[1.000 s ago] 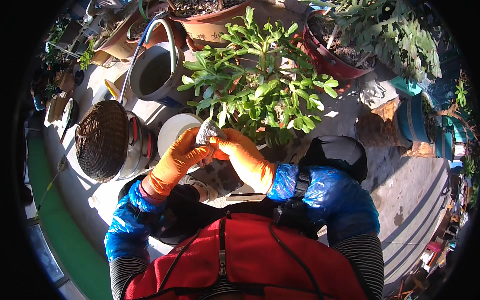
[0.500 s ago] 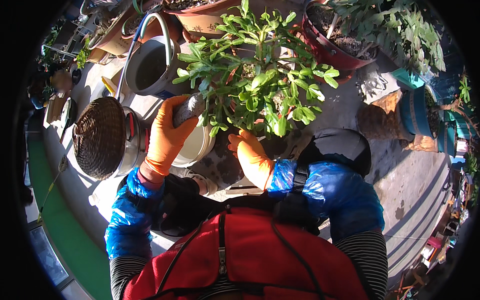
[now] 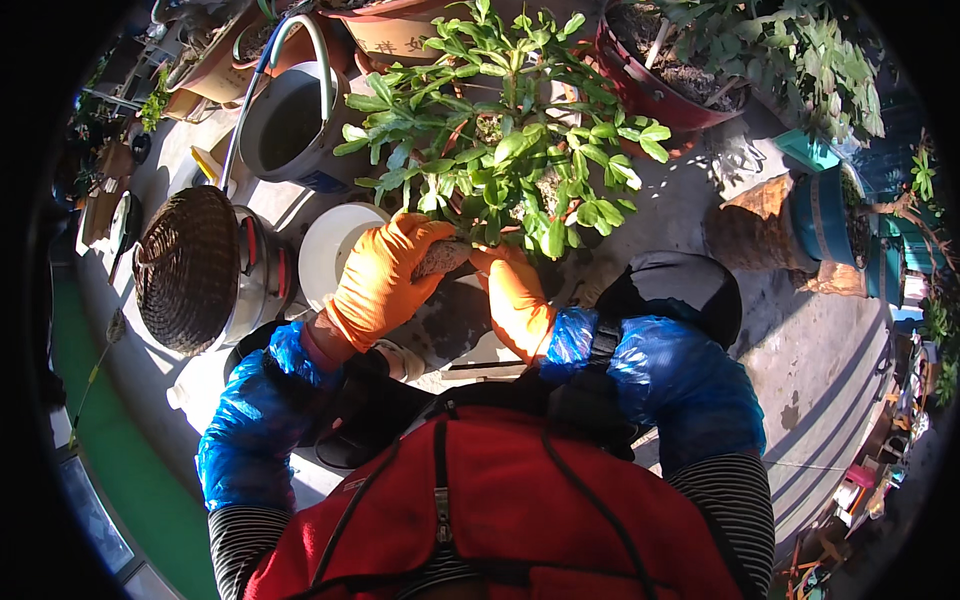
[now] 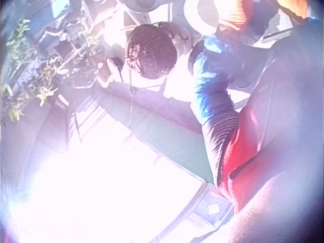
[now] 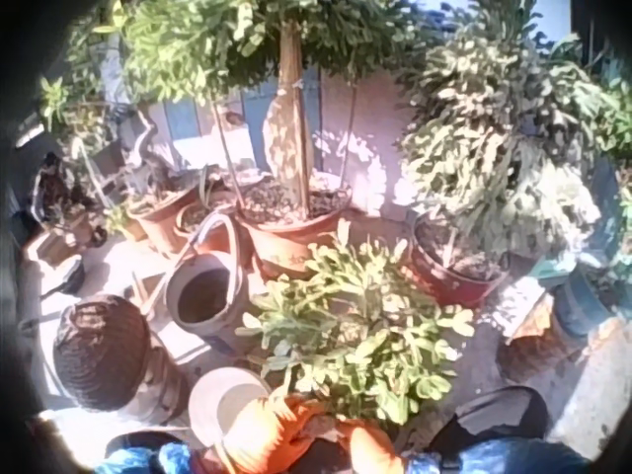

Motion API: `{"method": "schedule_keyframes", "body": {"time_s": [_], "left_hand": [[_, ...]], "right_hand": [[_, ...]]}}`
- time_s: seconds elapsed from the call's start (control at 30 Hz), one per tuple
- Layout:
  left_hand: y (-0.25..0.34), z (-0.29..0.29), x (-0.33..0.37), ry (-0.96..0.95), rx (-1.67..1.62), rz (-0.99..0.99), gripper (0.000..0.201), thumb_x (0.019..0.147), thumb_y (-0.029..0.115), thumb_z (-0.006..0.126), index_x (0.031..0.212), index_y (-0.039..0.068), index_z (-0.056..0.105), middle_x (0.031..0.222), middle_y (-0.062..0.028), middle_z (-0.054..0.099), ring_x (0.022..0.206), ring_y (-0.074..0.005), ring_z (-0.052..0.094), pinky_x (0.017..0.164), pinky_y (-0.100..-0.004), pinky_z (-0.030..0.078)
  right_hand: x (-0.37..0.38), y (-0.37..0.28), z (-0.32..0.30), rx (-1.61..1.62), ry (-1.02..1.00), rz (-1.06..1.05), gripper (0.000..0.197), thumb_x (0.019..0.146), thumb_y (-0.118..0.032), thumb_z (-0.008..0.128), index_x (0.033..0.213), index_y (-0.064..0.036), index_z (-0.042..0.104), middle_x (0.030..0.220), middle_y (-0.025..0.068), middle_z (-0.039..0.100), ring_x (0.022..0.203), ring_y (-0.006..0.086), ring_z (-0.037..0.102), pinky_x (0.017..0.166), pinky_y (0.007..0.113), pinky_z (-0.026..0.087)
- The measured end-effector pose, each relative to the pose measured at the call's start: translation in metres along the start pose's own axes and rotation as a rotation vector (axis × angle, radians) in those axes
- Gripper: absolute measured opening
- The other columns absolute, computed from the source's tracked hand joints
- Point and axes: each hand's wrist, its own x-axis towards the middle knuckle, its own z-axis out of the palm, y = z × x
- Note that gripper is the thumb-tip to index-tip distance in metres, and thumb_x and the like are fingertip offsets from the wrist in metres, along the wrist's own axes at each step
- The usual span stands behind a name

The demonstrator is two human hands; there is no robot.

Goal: The person wipes the leaves of a potted plant with a damp cloth. They repeatedly dip the cloth into a bucket of water and continue wiping different leaves on the same plant.

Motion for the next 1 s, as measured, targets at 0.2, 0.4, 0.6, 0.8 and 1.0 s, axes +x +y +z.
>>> {"method": "schedule_keyframes", "body": {"time_s": [0.2,0.4,0.6,0.8,1.0], "left_hand": [[-0.002,-0.021,-0.001,0.202,-0.079,-0.184,0.048,0.080,0.003,0.080,0.126,0.006,0.067,0.117,-0.0173,0.068,0.102,-0.0369,0.070,0.087,-0.0410,0.057],[-0.007,-0.019,0.008,0.206,0.017,-0.189,0.052,0.080,0.003,0.080,0.131,0.007,0.066,0.121,-0.0149,0.067,0.105,-0.0371,0.069,0.091,-0.0422,0.056],[-0.001,-0.014,0.002,-0.024,0.241,0.007,0.057,0.077,0.007,0.082,0.132,0.008,0.067,0.119,-0.0128,0.069,0.102,-0.0373,0.068,0.087,-0.0456,0.055],[0.015,-0.026,-0.006,-0.199,-0.168,-0.056,0.048,0.074,0.004,0.083,0.121,0.007,0.073,0.115,-0.0119,0.070,0.103,-0.0356,0.070,0.088,-0.0433,0.057],[0.005,-0.026,0.007,0.152,-0.060,-0.142,0.048,0.077,0.000,0.080,0.124,0.006,0.070,0.113,-0.0153,0.071,0.101,-0.0365,0.071,0.087,-0.0414,0.057]], "right_hand": [[0.001,0.003,-0.008,0.038,-0.100,0.083,0.030,0.106,-0.026,0.061,0.133,-0.0126,0.065,0.133,0.0013,0.068,0.121,0.0139,0.060,0.110,0.035,0.043],[0.001,0.001,0.002,0.104,-0.223,0.135,0.035,0.110,-0.031,0.055,0.138,-0.0111,0.062,0.136,0.0036,0.066,0.121,0.0170,0.062,0.107,0.036,0.045],[-0.006,-0.006,0.008,0.126,-0.284,0.133,0.044,0.113,-0.035,0.048,0.148,-0.0103,0.054,0.144,0.0037,0.062,0.128,0.0180,0.059,0.109,0.037,0.044],[-0.009,-0.011,0.012,0.343,-0.341,0.127,0.050,0.113,-0.048,0.047,0.151,-0.0152,0.051,0.150,0.0033,0.057,0.132,0.0185,0.058,0.112,0.041,0.043],[-0.011,-0.016,0.010,0.320,-0.357,0.166,0.059,0.110,-0.059,0.046,0.153,-0.0198,0.049,0.155,0.0069,0.053,0.141,0.0257,0.051,0.118,0.048,0.039]]}}
